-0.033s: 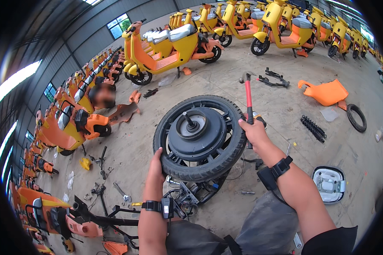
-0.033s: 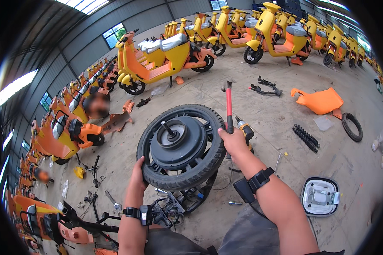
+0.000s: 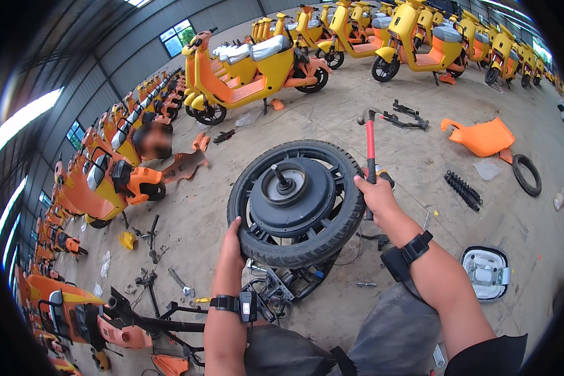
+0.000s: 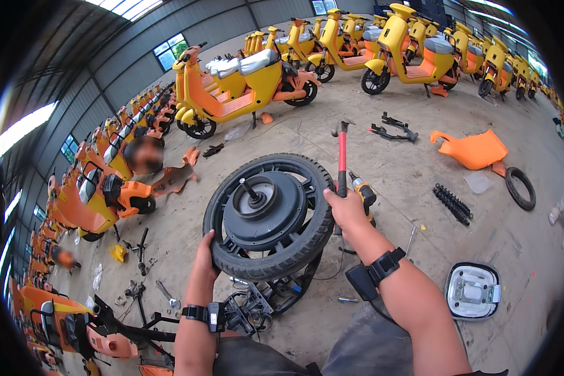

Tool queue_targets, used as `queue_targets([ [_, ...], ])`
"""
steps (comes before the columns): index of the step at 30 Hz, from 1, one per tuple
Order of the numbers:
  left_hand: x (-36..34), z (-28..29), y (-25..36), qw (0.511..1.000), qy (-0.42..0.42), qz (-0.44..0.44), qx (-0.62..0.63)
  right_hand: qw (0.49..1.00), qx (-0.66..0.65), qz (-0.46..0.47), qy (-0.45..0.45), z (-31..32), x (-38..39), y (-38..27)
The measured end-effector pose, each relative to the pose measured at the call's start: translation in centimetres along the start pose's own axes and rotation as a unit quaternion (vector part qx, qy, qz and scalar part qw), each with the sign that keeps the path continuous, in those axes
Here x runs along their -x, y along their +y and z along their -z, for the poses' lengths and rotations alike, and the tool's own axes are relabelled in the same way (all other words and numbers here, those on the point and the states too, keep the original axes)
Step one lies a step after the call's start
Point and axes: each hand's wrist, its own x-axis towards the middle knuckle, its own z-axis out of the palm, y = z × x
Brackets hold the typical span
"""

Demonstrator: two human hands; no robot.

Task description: The person uses a hammer to strike the edge of a tire on an electric scooter wheel, then removes the side plate and handles wiring inside the hub motor.

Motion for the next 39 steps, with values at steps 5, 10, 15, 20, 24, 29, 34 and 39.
queue_targets([
  [5,0.2,1.4,-0.6,0.998,-0.030,0.018,0.047,0.997,-0.055,-0.045,-0.012,-0.3,1.2,-0.4],
  [10,1.0,1.1,-1.8,0.992,-0.073,0.055,0.081,0.998,-0.015,-0.061,-0.031,0.0,1.2,0.7],
  [15,0.0,1.2,-1.7,0.997,-0.036,0.045,0.059,0.996,-0.038,-0.072,-0.033,-0.3,1.6,-0.2],
  [20,1.0,-0.3,-1.2,0.998,0.011,0.045,0.040,0.999,-0.010,-0.033,-0.004,-0.4,1.5,0.2],
  [24,1.9,-0.6,-0.5,0.996,0.009,0.078,0.044,1.000,0.024,-0.015,0.011,-0.7,2.4,-0.5],
  [29,2.1,-0.4,-0.7,0.998,-0.008,0.062,0.014,0.998,0.017,-0.057,-0.006,0.0,1.7,0.0],
  [34,3.3,-1.0,-0.3,0.998,-0.007,0.041,-0.041,0.999,-0.001,-0.051,0.006,-0.4,2.2,-0.2],
  [39,3.6,-1.2,-0.1,0.998,0.027,0.028,-0.042,0.996,-0.054,-0.067,0.023,-0.8,2.5,-0.8],
])
